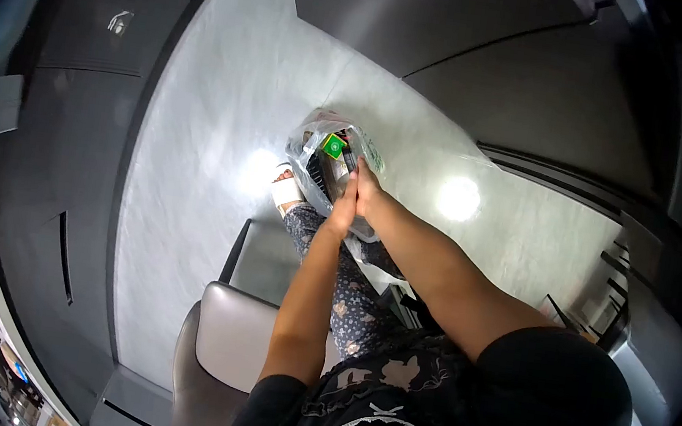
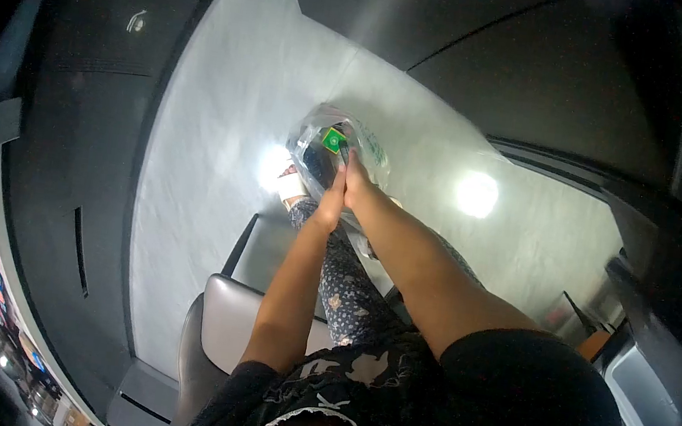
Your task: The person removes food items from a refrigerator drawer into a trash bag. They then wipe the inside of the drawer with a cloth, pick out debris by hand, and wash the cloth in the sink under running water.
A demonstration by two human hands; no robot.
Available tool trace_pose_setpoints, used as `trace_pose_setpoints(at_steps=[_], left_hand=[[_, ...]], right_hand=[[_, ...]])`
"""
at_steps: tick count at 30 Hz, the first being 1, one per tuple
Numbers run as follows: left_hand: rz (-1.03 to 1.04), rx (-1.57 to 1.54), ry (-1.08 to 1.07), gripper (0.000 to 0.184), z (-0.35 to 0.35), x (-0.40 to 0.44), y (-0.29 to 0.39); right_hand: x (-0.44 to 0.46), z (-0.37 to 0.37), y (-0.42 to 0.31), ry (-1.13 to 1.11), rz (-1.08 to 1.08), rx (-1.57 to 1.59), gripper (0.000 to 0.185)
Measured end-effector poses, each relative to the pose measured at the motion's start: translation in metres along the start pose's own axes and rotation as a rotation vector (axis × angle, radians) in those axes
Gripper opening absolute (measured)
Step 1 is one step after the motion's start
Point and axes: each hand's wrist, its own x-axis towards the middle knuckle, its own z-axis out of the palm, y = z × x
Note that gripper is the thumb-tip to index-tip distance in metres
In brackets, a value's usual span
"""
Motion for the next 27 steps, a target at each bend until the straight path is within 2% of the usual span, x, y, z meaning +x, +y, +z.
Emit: trace_pose_setpoints(at_steps=[1, 2, 3, 5, 7, 9, 11, 13, 14, 15, 17, 19, 21, 23, 25, 27], left_hand=[[0.031, 0.031, 0.004, 0.064, -0.002, 0.001, -0.004], [0.078, 0.070, 0.012, 0.064, -0.003, 0.006, -0.010], [0.141, 0.105, 0.022, 0.063, -0.002, 0.013, -0.017], [0.261, 0.138, 0.019, 0.062, -0.001, 0.000, -0.015], [0.261, 0.027, -0.166, 0.059, -0.007, -0.073, 0.054], [0.418, 0.011, -0.165, 0.057, -0.010, -0.115, 0.081], [0.563, 0.016, -0.209, 0.055, -0.016, -0.160, 0.103], [0.534, -0.050, -0.218, 0.052, -0.016, -0.236, 0.154], [0.555, -0.047, -0.217, 0.050, -0.018, -0.270, 0.173], [0.578, -0.045, -0.201, 0.049, -0.018, -0.300, 0.184], [0.623, -0.020, -0.257, 0.043, -0.032, -0.322, 0.181], [0.623, 0.133, -0.293, 0.032, -0.052, -0.352, 0.194], [0.600, 0.268, -0.288, 0.029, -0.076, -0.370, 0.216], [0.570, 0.411, -0.330, 0.029, -0.092, -0.375, 0.237], [0.556, 0.462, -0.345, 0.027, -0.093, -0.373, 0.256], [0.614, 0.555, -0.380, 0.027, -0.080, -0.370, 0.283]], right_hand=[[0.005, -0.005, 0.003, -0.045, 0.042, 0.009, 0.052], [-0.025, 0.005, -0.001, -0.170, 0.237, 0.122, 0.051], [-0.041, 0.013, 0.002, -0.004, 0.005, -0.028, 0.050], [-0.101, 0.017, -0.003, 0.055, -0.093, -0.126, 0.054], [-0.117, 0.004, 0.006, -0.144, -0.039, -0.006, 0.059], [-0.175, 0.011, 0.007, -0.011, -0.178, -0.262, 0.059], [-0.298, 0.029, -0.009, -0.082, -0.333, -0.454, 0.059], [-0.337, -0.001, -0.007, -0.227, -0.473, -0.801, 0.049], [-0.353, -0.016, 0.002, -0.375, -0.478, -0.679, 0.046], [-0.433, -0.012, -0.023, -0.543, -0.572, -0.941, 0.045], [-0.527, -0.028, -0.041, -0.710, -0.669, -1.015, 0.040], [-0.632, -0.036, -0.061, -0.781, -0.716, -0.965, 0.032], [-0.715, -0.030, -0.091, -0.737, -1.061, -0.898, 0.021], [-0.754, -0.034, -0.124, -0.371, -1.558, -0.955, 0.016], [-0.758, -0.033, -0.174, 0.123, -1.675, -1.053, 0.013], [-0.719, -0.035, -0.231, 0.452, -1.553, -1.224, 0.017]])
